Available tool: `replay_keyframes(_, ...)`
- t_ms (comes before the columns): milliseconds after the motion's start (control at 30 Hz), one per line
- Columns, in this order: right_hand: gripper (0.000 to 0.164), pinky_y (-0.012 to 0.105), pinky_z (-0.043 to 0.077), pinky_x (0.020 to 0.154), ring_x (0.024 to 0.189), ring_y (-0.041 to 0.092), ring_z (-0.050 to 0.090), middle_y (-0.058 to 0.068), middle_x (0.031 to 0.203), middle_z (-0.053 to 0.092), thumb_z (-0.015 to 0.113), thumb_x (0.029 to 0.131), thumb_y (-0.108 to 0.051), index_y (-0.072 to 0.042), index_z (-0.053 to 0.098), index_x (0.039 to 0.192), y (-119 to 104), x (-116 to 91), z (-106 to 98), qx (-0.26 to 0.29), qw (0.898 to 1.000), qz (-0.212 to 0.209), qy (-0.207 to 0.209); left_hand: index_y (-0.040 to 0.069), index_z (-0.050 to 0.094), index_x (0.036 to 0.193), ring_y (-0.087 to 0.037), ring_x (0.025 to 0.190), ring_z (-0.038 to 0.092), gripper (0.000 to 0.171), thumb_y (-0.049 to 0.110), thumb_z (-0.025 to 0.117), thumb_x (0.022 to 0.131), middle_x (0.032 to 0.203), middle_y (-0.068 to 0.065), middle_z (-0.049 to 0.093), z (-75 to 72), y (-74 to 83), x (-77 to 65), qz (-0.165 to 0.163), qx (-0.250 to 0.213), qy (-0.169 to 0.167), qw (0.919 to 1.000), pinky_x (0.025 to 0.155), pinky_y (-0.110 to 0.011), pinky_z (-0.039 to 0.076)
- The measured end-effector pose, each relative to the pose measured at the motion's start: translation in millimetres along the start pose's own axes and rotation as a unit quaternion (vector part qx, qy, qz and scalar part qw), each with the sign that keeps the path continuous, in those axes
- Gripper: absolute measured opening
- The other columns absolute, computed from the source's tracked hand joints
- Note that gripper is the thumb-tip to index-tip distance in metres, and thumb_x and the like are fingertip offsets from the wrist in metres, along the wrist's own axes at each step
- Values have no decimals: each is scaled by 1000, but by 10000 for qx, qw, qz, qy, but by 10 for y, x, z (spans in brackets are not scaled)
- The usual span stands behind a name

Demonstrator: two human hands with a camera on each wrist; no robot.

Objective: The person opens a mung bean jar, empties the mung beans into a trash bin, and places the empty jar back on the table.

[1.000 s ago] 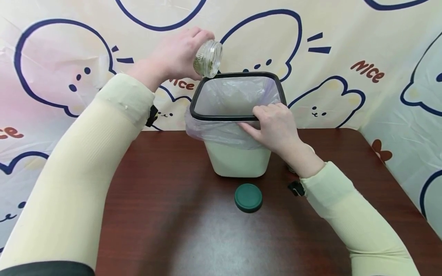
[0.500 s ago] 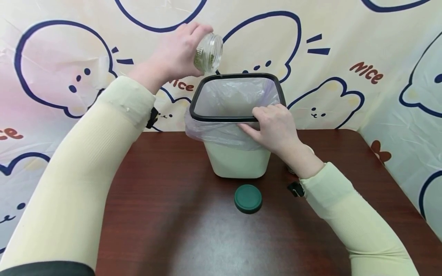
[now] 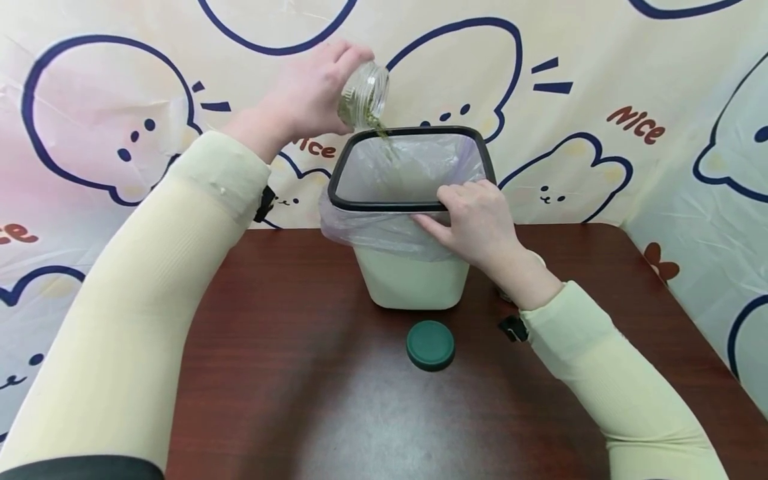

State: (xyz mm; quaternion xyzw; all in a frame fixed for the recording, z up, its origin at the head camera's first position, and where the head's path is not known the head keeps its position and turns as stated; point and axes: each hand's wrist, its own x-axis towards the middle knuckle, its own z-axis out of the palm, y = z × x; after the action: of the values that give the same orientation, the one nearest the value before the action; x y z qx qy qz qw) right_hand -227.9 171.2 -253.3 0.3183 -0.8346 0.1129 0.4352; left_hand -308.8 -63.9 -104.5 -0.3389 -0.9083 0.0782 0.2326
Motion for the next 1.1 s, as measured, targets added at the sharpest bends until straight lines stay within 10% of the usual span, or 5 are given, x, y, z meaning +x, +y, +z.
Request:
replay_keyframes(767,43,31,26,49,43,18,33,1,48,33,65,77,-38,-10,39,56,20,0,18,-2,9999,54,-135,18,26,137,-27,118,38,85,25,74,66,132,-7,38,36,-24,-14,-65,82,-540,9985,86,-49,41)
replay_keyframes(1100,43,32,27,49,44,18,33,0,48,33,66,76,-38,-10,39,56,28,-13,8,-24,9999,78,-98,14,24,139,-24,122,34,85,23,73,69,134,-8,36,24,-20,22,-3,92,98,9999,98,-37,32)
